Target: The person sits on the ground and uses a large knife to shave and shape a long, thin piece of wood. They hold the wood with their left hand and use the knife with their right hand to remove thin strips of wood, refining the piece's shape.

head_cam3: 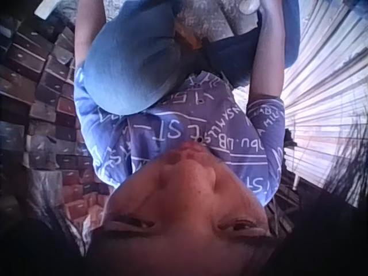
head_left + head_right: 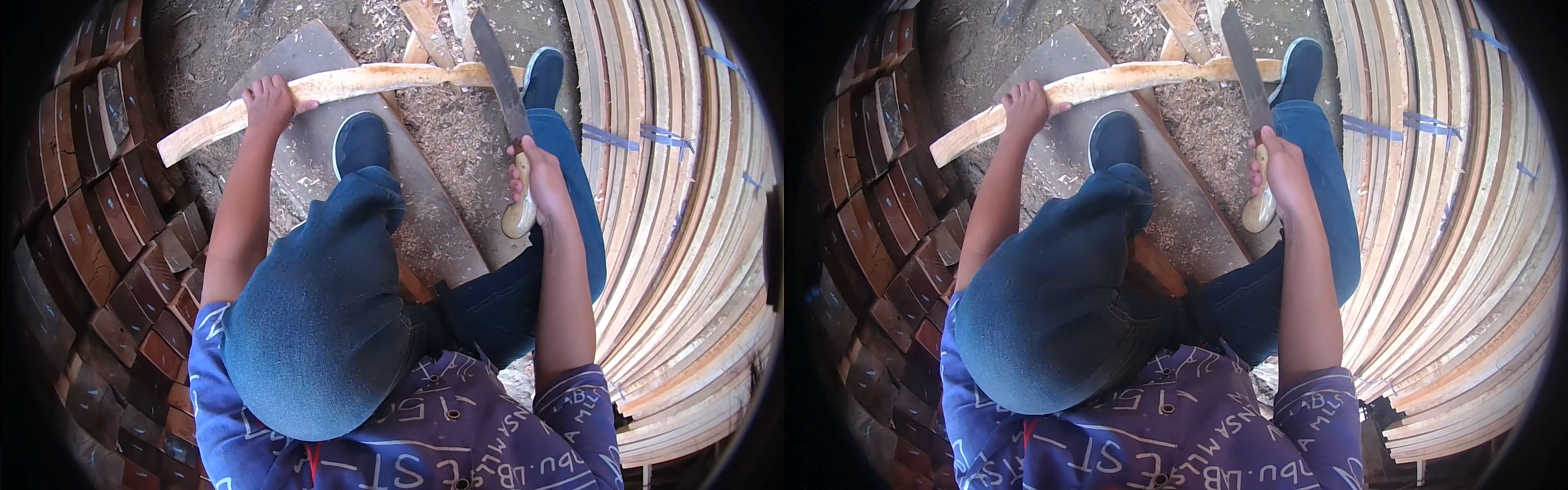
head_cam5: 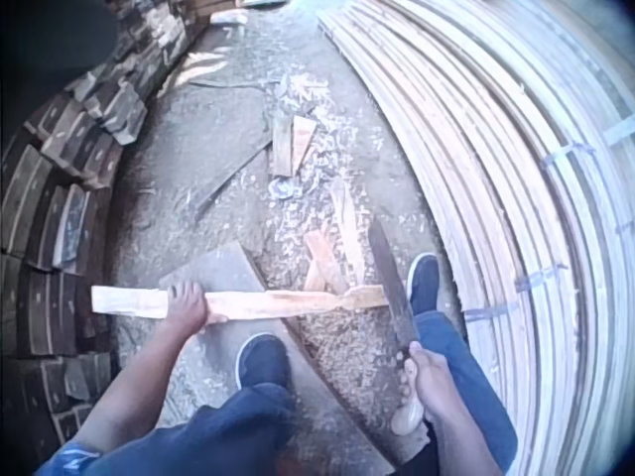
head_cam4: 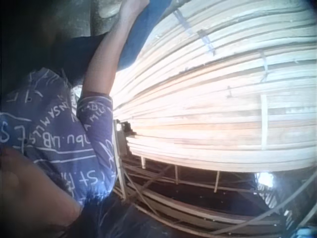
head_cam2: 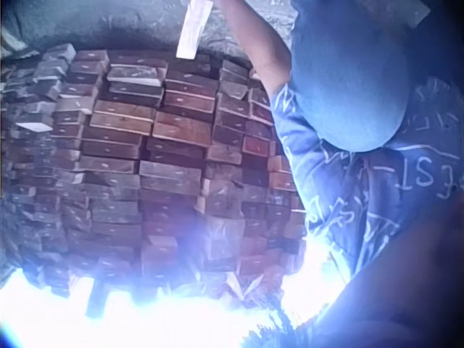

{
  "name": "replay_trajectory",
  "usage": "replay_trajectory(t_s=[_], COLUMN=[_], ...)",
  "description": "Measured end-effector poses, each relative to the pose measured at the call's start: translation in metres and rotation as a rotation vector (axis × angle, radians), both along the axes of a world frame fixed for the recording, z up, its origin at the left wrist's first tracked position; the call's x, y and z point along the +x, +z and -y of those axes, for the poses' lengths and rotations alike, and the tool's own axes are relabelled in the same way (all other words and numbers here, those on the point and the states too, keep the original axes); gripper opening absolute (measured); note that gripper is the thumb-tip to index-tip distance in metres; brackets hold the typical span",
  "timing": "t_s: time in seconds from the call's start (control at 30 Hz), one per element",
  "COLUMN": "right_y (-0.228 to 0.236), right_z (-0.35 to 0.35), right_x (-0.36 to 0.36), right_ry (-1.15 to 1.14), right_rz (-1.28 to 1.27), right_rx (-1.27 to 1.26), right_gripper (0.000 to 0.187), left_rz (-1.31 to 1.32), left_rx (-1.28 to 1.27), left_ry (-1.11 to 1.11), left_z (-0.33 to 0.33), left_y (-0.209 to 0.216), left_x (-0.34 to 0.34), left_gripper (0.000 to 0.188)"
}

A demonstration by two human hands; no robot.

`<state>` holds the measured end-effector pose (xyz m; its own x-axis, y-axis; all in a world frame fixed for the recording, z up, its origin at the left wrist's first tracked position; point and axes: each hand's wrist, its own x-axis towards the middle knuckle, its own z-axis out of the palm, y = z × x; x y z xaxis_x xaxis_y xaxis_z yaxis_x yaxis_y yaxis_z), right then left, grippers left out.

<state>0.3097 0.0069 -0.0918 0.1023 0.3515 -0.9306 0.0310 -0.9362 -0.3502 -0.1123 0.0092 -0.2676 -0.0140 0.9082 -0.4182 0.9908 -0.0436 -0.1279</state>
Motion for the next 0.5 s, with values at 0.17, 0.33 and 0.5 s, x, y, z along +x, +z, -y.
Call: replay_trajectory(t_s=[0.17, 0.33, 0.5], right_y=[-0.026, 0.008, -0.015], right_z=[0.019, -0.018, -0.005], right_x=[-0.009, 0.008, -0.016], right_ry=[-0.045, -0.077, -0.187], right_rz=[0.032, -0.158, 0.028], right_rx=[0.082, -0.156, 0.227], right_gripper=[0.035, 0.038, 0.038], left_rz=[0.033, 0.033, 0.041], left_rx=[0.048, 0.087, 0.103], left_ry=[-0.053, -0.065, -0.077], left_z=[0.003, 0.013, 0.008], left_y=[-0.002, -0.004, -0.006], left_x=[0.007, -0.006, -0.001], left_gripper=[0.087, 0.09, 0.089])
